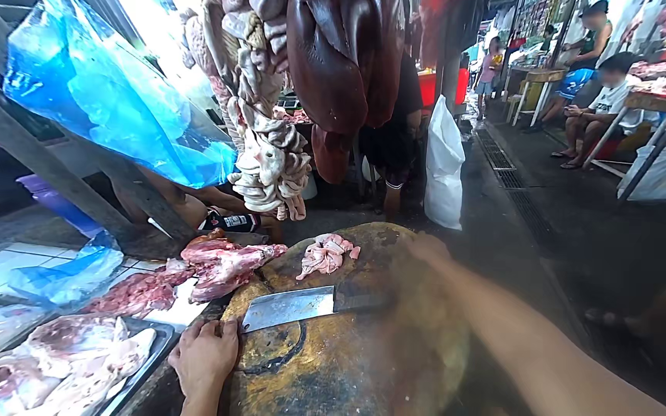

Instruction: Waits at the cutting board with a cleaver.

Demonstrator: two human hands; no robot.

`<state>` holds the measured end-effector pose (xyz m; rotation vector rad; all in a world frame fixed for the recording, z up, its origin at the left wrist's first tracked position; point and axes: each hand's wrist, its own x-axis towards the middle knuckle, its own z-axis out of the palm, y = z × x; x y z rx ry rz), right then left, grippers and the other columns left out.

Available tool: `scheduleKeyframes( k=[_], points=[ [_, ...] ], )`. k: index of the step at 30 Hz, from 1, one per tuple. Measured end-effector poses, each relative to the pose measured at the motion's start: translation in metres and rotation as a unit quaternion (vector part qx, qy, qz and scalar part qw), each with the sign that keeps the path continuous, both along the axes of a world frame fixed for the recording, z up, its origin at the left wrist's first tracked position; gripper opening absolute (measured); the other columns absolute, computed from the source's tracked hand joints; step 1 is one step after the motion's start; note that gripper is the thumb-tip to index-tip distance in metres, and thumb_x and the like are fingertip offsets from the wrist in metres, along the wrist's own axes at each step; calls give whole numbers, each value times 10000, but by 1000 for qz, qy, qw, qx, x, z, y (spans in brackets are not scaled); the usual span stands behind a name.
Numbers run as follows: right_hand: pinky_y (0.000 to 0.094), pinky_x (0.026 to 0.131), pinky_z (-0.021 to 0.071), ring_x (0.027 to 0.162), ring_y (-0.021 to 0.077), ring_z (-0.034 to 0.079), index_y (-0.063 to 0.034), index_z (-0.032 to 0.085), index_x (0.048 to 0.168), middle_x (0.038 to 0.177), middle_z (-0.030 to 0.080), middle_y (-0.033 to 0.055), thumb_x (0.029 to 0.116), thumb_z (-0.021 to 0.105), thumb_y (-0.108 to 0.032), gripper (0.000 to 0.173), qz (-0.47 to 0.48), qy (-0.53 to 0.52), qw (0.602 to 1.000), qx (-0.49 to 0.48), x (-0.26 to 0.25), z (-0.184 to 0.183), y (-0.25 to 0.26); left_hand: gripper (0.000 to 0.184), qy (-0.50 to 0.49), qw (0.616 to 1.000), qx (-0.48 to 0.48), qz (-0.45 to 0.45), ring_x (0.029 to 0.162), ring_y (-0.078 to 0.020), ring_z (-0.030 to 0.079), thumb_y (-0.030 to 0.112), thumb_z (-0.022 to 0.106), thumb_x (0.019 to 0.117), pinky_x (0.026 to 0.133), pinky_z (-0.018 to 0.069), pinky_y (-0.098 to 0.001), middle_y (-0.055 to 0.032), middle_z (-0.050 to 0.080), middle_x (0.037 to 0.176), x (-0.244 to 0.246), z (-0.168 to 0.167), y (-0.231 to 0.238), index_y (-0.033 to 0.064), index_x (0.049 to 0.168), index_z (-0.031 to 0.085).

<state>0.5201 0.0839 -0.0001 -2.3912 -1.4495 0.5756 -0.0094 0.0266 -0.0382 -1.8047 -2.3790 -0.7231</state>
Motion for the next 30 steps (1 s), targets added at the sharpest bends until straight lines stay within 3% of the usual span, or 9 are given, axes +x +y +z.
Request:
scheduleKeyframes(
  k=[30],
  points=[
    [614, 981, 516, 1237, 354, 638, -108, 574, 1403, 1319, 666, 172, 986, 280, -754, 823, -10, 11, 1000, 7, 0, 1, -1, 598, -2, 1000, -7, 0, 1455, -353, 431, 573, 405, 1013, 1194, 249, -635, -127, 569, 1484, 2, 1, -1, 99, 1163, 736]
  ],
)
